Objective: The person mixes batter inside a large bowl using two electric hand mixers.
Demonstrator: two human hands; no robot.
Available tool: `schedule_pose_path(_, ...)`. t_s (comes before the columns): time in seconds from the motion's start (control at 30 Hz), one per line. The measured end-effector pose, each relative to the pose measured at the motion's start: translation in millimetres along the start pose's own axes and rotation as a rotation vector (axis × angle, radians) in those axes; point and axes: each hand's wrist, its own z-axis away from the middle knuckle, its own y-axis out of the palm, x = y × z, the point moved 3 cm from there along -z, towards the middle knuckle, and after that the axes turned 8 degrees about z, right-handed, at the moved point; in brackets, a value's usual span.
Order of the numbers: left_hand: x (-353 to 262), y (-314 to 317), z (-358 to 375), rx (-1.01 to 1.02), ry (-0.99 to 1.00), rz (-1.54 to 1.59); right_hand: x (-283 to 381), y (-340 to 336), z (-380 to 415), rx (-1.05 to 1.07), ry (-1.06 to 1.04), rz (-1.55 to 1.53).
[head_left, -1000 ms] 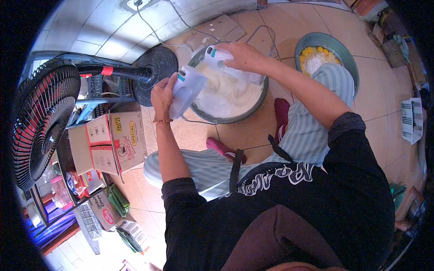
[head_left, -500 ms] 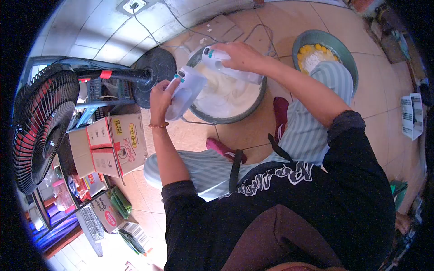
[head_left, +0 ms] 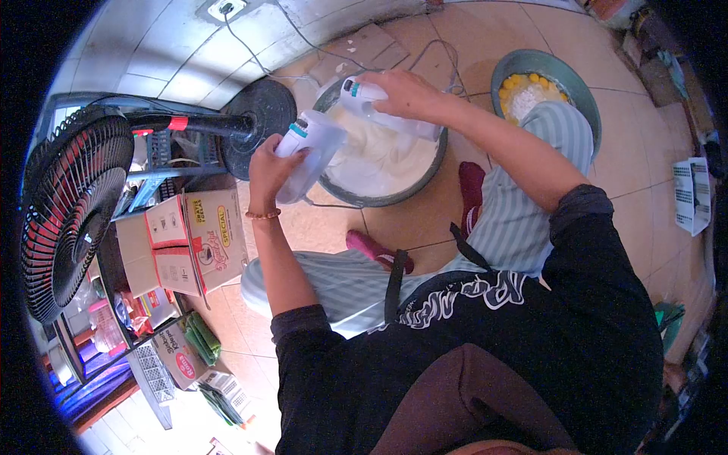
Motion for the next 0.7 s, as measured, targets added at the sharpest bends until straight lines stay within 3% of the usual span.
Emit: schedule_pose_path(0.7, -4, -14, 6, -0.049, 0.023, 0.022, -1, 1, 0, 0.029, 0.003, 0.013)
